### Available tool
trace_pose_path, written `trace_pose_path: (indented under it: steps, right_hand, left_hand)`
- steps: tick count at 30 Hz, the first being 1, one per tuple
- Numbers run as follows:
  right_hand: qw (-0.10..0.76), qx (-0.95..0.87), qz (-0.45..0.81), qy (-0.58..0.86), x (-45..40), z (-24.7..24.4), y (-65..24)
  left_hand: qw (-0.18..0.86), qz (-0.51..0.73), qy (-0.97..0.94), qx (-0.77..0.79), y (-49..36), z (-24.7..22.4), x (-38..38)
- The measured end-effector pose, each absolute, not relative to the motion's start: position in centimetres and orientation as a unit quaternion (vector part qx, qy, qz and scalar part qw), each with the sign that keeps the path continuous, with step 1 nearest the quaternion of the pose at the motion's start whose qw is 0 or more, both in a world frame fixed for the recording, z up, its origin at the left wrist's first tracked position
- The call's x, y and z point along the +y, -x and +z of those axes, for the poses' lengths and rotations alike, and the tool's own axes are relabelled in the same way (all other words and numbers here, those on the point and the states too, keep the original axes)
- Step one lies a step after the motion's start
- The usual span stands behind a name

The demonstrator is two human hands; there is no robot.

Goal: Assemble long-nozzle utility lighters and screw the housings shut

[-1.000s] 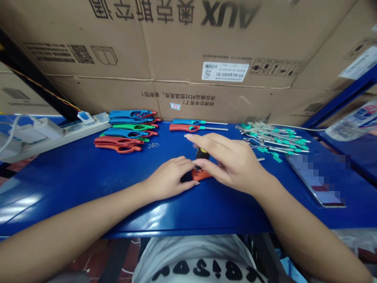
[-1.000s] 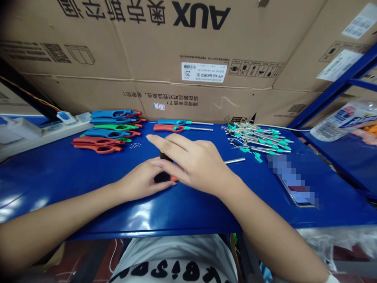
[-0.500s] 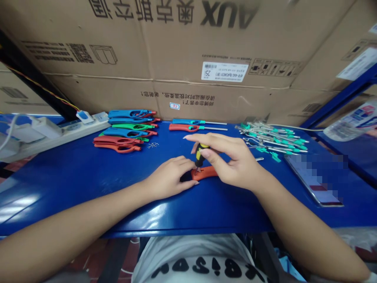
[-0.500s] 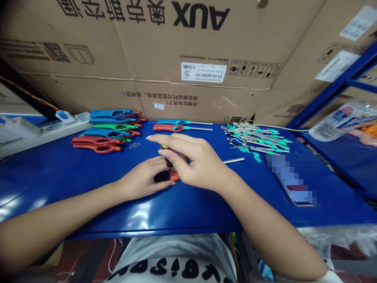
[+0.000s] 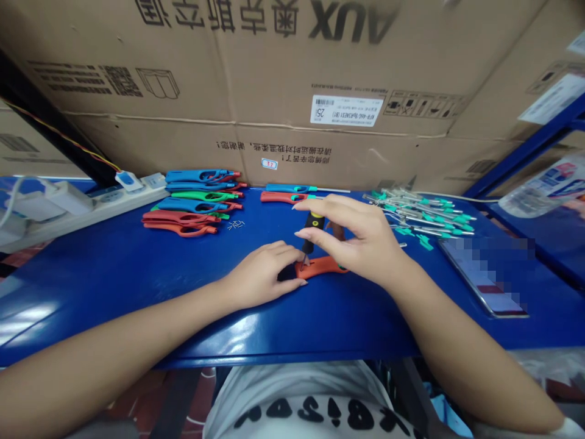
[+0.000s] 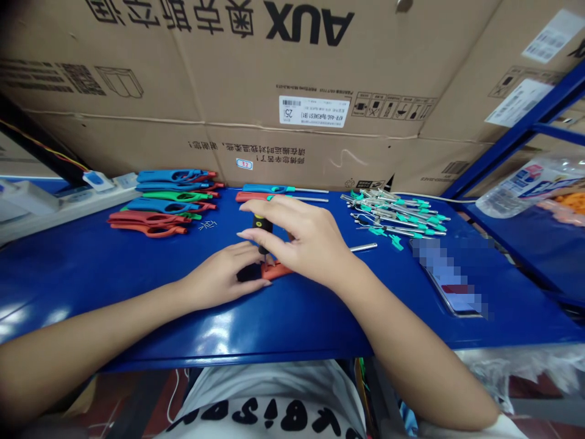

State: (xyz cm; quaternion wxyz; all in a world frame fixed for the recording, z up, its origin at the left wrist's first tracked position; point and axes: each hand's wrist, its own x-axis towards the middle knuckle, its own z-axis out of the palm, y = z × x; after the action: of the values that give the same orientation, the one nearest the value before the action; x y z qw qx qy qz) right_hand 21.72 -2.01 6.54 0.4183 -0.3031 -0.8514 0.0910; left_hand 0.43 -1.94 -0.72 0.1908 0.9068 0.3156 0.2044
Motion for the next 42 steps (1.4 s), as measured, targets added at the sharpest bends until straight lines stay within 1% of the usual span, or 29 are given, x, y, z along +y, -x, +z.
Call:
trace_pose_path:
  steps: [3,5,7,9,11,12,16,19,21,24,27,30,32,37,39,42]
  right_hand:
    - [0.397,-0.859,0.171,0.275,-2.1,6.6,-22.0]
    - [0.404,-0.853,0.213,0.252,-2.0,6.6,-22.1]
    - [0.422,-0.848,0.186,0.26,-2.0,6.4,-22.0]
    - [0.429,-0.85,0.119,0.282,-2.0,6.3,-21.9]
    - [0.423,-0.856,0.074,0.287,-2.1,6.3,-21.8]
    - [0.418,-0.861,0.07,0.281,-2.1,6.4,-21.8]
    - [0.417,-0.863,0.116,0.263,-2.4,6.4,-21.6]
    - [0.435,-0.848,0.082,0.292,-2.3,6.4,-21.5]
    - [0.431,-0.846,0.061,0.308,-2.2,6.4,-21.6]
    - [0.41,-0.861,0.118,0.275,-2.2,6.5,-21.7]
    - [0.415,-0.862,0.17,0.237,-2.2,6.4,-21.6]
    - [0.45,-0.843,0.121,0.267,-2.1,6.1,-21.3]
    - [0.452,-0.842,0.106,0.275,-2.2,5.9,-21.1]
    - [0.406,-0.843,0.238,0.262,-2.8,5.8,-20.9]
    - [0.417,-0.841,0.213,0.272,-3.0,5.8,-20.7]
    - [0.474,-0.817,0.137,0.297,-3.2,6.1,-20.6]
  left_hand:
    - [0.187,0.206,-0.906,0.319,-0.4,-0.7,-2.0]
    - [0.189,0.207,-0.907,0.316,-0.4,-0.8,-2.0]
    - [0.187,0.209,-0.908,0.312,-0.4,-0.8,-2.0]
    - [0.182,0.211,-0.908,0.312,-0.4,-0.8,-2.0]
    - [0.183,0.211,-0.907,0.315,-0.5,-0.8,-2.0]
    - [0.186,0.211,-0.906,0.316,-0.5,-0.7,-2.0]
    - [0.194,0.206,-0.906,0.315,-0.5,-0.7,-1.9]
    - [0.189,0.201,-0.908,0.315,-0.4,-0.8,-1.9]
    - [0.186,0.201,-0.908,0.318,-0.4,-0.8,-1.9]
    - [0.187,0.201,-0.907,0.32,-0.4,-0.8,-1.9]
    - [0.183,0.198,-0.907,0.323,-0.4,-0.9,-2.0]
    - [0.172,0.2,-0.906,0.33,-0.4,-0.9,-2.0]
    - [0.171,0.2,-0.907,0.33,-0.4,-0.9,-2.0]
    - [0.174,0.195,-0.91,0.322,-0.3,-1.0,-2.0]
    - [0.168,0.198,-0.911,0.321,-0.4,-1.0,-2.0]
    - [0.168,0.194,-0.911,0.322,-0.5,-0.6,-2.2]
